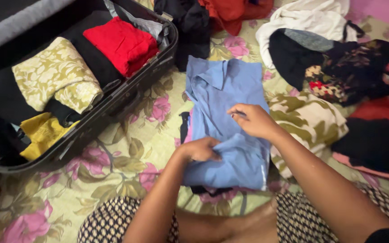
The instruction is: The person folds various garments, including a yellow top, a black top, a patterned yellow-green top, and a blue t-shirt, and places them into an open suitcase. The person handles each item one at a time, smoothing and folding them before packing.
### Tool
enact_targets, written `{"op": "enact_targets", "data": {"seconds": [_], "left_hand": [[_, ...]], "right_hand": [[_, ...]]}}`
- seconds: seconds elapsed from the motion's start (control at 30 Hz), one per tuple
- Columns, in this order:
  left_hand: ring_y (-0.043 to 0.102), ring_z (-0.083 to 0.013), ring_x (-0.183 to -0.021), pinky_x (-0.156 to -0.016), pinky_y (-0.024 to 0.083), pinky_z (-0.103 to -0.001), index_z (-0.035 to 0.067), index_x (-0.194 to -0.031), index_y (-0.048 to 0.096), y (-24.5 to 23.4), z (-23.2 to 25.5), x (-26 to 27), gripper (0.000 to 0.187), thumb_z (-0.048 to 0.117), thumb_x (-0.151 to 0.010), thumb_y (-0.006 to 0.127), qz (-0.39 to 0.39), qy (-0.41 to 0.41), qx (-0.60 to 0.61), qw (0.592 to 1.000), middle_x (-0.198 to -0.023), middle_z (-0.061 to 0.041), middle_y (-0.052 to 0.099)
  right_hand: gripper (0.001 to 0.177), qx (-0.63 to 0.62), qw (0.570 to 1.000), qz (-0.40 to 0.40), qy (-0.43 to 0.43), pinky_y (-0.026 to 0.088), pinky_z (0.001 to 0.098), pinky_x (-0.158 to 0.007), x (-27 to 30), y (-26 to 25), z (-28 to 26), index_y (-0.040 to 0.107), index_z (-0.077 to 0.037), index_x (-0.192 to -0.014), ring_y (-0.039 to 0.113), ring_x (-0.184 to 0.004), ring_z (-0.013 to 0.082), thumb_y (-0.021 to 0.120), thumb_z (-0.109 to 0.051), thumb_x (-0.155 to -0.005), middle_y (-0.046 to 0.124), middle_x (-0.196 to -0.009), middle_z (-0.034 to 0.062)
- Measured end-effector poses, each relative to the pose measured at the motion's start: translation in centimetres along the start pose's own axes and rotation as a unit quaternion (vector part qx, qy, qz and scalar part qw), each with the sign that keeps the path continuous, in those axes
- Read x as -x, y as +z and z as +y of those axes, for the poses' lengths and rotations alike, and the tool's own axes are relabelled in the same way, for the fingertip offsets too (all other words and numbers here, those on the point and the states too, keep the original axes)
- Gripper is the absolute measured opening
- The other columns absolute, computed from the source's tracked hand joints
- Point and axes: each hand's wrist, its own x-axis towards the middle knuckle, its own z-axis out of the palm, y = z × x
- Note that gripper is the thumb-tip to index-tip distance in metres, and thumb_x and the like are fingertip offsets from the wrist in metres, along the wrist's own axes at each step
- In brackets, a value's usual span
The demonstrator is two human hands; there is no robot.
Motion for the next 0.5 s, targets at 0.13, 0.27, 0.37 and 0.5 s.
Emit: {"op": "enact_targets", "data": {"seconds": [0.13,0.27,0.37,0.5], "left_hand": [[0.06,-0.0082,-0.089,-0.083,0.052,-0.027,0.0,-0.116,0.072,-2.2,0.9,-0.1,0.029,0.004,-0.088,0.073,0.028,0.045,0.132,0.99,-0.097,0.004,0.071],[0.059,-0.0065,-0.092,-0.087,0.05,-0.025,0.001,-0.119,0.071,-4.9,1.1,0.0,0.029,0.002,-0.09,0.071,0.08,0.049,0.238,0.967,-0.101,0.005,0.07],[0.059,-0.0064,-0.093,-0.088,0.05,-0.024,0.001,-0.12,0.072,-5.5,0.4,-0.2,0.028,0.002,-0.092,0.071,0.072,0.053,0.262,0.961,-0.102,0.005,0.07],[0.06,-0.0074,-0.093,-0.088,0.05,-0.024,0.0,-0.119,0.071,-5.7,-0.6,-0.8,0.028,0.002,-0.092,0.07,0.049,0.016,0.294,0.954,-0.102,0.004,0.071]], "right_hand": [[0.032,0.138,0.99,-0.021,0.008,0.055,0.0449,-0.089,-7.5,2.1,2.3,0.072,-0.01,-0.12,0.07,-0.105,0.0376,0.058,-0.009,-0.091,0.074,-0.114,0.0181],[0.045,0.217,0.971,-0.094,0.024,0.054,0.0483,-0.089,-14.1,4.2,5.0,0.072,-0.011,-0.119,0.068,-0.105,0.0391,0.058,-0.004,-0.076,0.073,-0.112,0.0188],[0.039,0.309,0.94,-0.133,0.055,0.056,0.0492,-0.087,-18.6,4.5,5.9,0.074,-0.012,-0.111,0.07,-0.106,0.0374,0.061,-0.007,-0.075,0.075,-0.11,0.0161],[0.041,0.438,0.895,-0.081,-0.012,0.058,0.0519,-0.078,-24.1,3.1,5.2,0.072,-0.01,-0.115,0.071,-0.1,0.0385,0.065,-0.01,-0.076,0.071,-0.119,0.0169]]}}
